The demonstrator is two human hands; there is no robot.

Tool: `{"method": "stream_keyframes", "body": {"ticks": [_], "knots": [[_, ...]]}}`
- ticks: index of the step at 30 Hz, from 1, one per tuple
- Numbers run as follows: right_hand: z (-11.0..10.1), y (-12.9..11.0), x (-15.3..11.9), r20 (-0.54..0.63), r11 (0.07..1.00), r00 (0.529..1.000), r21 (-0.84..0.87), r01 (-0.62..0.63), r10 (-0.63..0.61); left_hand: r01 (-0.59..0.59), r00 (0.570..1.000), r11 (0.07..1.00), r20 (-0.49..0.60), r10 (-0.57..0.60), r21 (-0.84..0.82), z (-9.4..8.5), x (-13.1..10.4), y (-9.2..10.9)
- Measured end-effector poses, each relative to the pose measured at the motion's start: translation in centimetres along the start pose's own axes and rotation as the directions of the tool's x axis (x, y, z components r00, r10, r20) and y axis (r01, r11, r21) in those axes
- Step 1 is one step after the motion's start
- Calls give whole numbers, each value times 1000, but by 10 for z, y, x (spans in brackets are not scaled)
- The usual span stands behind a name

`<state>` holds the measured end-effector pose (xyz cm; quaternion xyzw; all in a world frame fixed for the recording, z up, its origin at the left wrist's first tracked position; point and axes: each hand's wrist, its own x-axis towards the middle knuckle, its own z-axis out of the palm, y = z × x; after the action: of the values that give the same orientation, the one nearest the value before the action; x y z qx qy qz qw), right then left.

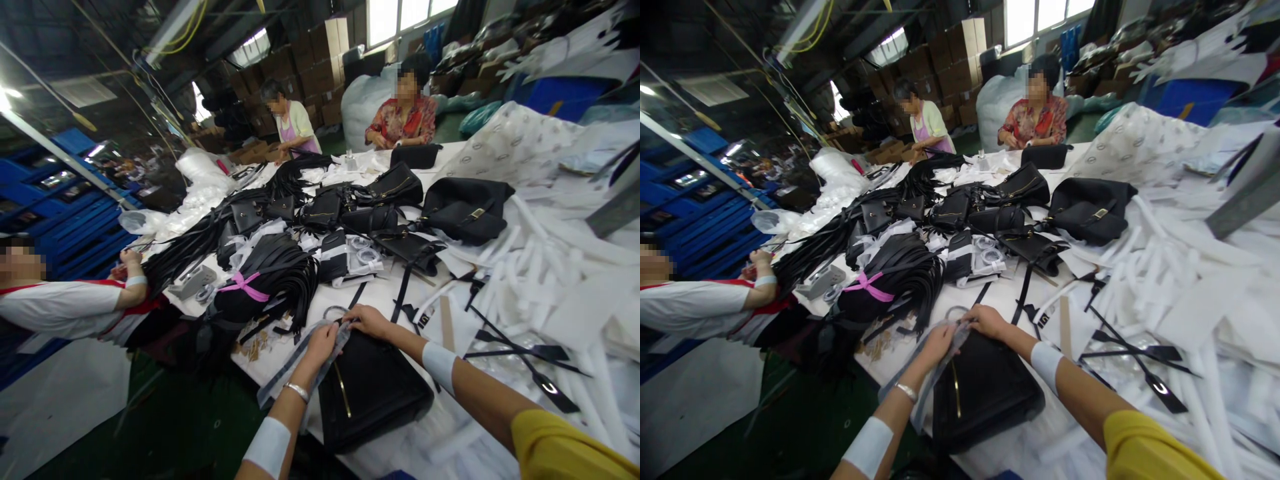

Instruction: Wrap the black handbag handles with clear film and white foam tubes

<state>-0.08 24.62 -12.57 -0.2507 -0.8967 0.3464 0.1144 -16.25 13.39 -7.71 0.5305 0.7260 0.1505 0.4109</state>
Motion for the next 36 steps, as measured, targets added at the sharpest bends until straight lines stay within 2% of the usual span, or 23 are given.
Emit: {"method": "stream_keyframes", "body": {"ticks": [4,7,10,13,15,16,18,20,21,22,24,26,27,28,29,30,31,32,34,36], "knots": [[-3,7,1,11,1000,1000,-18,-1,1,-34,988,993,148,51,-117,-18,-37,-26],[-5,-11,0,18,998,998,-42,52,-52,-41,991,981,120,64,-187,-32,-61,-36],[-3,-49,1,45,978,978,-23,206,-205,-52,998,995,-48,48,-91,-38,-74,-28],[0,-79,1,200,947,926,47,316,-319,-111,981,993,-165,103,-35,-39,-82,-10],[-3,-83,1,280,939,898,53,340,-340,-123,985,984,-135,106,-127,-39,-93,-3],[-7,-79,0,277,940,900,33,340,-336,-99,994,973,-67,86,-207,-39,-101,-3],[-17,-66,-6,185,945,930,-19,326,-317,9,988,941,146,43,-337,-37,-120,-11],[-26,-53,-16,46,952,952,-30,304,-303,113,939,918,342,26,-380,-31,-143,-23],[-28,-49,-23,-17,956,956,-12,293,-294,139,922,915,387,20,-378,-25,-155,-29],[-27,-47,-31,-75,961,959,17,274,-272,145,922,921,388,6,-360,-19,-166,-33],[-19,-51,-49,-203,978,967,112,176,-151,108,963,962,268,-38,-250,-5,-189,-35],[-5,-64,-66,-312,952,942,305,-24,123,58,996,997,63,-56,-41,9,-208,-32],[2,-72,-73,-309,880,902,455,-139,303,48,999,997,-22,-47,65,15,-217,-30],[9,-80,-78,-232,750,857,618,-235,459,48,996,987,-82,-36,153,21,-224,-27],[14,-88,-81,-89,573,826,761,-305,557,53,992,974,-123,-26,219,26,-230,-25],[19,-95,-81,83,373,812,858,-353,578,54,989,963,-148,-14,265,31,-234,-23],[22,-101,-79,234,188,814,904,-383,532,47,987,953,-161,2,301,36,-237,-22],[25,-107,-76,342,42,821,914,-404,457,33,985,943,-170,25,330,41,-239,-22],[30,-112,-63,449,-133,815,892,-432,367,-18,978,929,-185,93,370,49,-241,-25],[36,-110,-47,473,-225,769,881,-416,429,-95,961,920,-205,184,380,58,-243,-32]]}}
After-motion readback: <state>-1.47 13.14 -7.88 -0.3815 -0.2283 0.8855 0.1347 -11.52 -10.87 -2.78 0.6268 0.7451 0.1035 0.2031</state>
